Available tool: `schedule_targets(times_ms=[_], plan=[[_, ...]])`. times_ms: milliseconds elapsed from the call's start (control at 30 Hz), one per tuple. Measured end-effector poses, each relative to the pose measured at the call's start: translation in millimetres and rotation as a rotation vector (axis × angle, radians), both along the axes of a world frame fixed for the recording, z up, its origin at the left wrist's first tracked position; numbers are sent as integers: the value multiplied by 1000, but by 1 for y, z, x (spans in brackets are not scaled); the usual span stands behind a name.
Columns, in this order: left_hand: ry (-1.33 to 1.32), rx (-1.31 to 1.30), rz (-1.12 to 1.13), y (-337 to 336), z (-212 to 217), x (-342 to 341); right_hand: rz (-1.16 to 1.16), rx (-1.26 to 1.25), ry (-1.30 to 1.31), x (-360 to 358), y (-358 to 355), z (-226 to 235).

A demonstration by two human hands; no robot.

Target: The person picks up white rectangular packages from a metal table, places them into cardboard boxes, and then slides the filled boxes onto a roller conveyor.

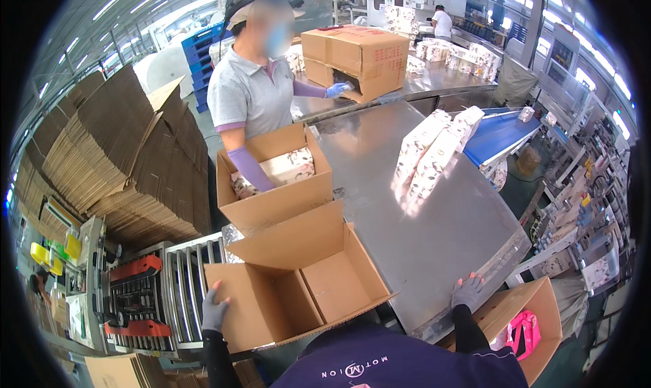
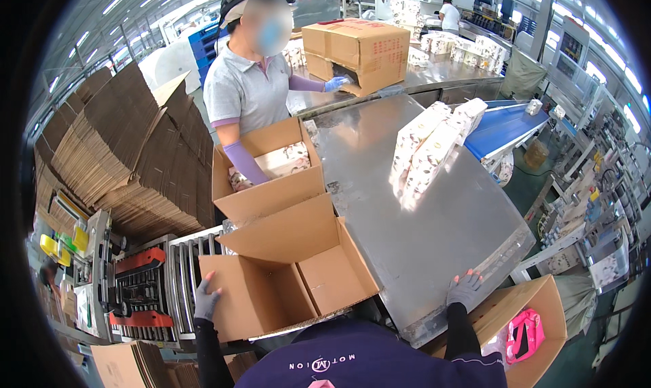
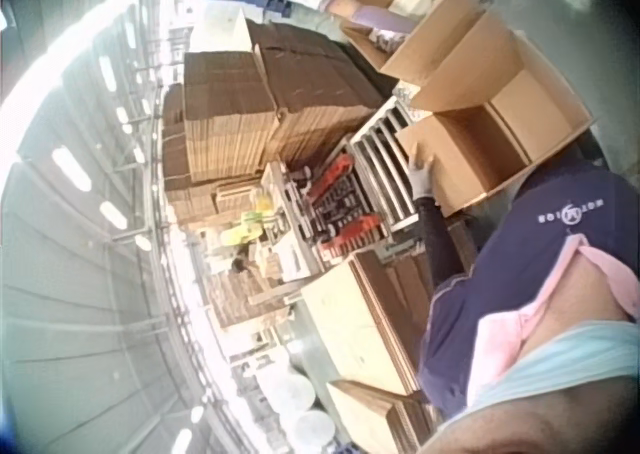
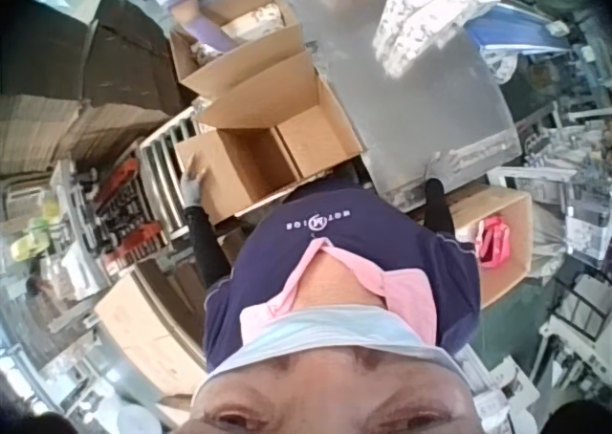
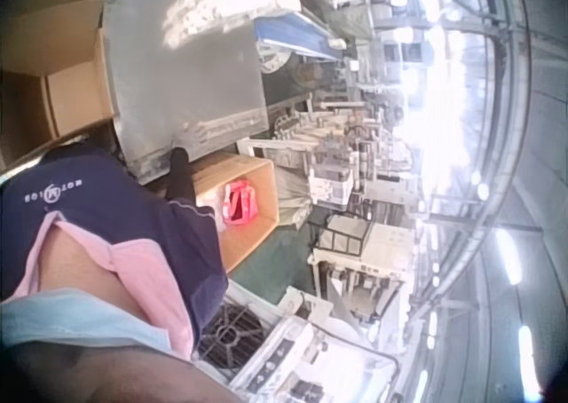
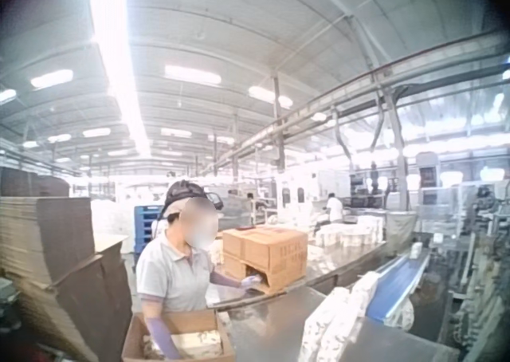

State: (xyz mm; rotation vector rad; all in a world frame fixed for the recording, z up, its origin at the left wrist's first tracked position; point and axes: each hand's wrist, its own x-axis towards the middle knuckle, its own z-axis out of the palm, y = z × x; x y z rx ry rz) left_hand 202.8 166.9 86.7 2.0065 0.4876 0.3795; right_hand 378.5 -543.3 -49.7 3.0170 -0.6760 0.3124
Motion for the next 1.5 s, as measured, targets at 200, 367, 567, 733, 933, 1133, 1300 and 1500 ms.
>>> schedule_targets(times_ms=[200,367,567,733,933,1133,1300,1500], plan=[[-1,44,62,-15,7,12,11,15,-23,6,2,10],[30,38,89,-34,24,18,-28,-47,14,-3,-9,3],[47,287,-84,-64,45,33,-63,-55,-5,-2,-9,-5],[-61,691,-157,-101,108,61,-67,25,-20,-1,-6,-2],[-660,-376,-800,-186,258,91,-66,-28,-50,-13,-24,-8],[-977,-515,-1309,-256,314,88,-60,6,-14,-2,-9,-4],[-1061,-555,-1365,-284,327,94,-42,-23,-82,-2,-10,-8],[-1154,-541,-1366,-295,329,97,-8,6,-124,-3,-13,-9]])
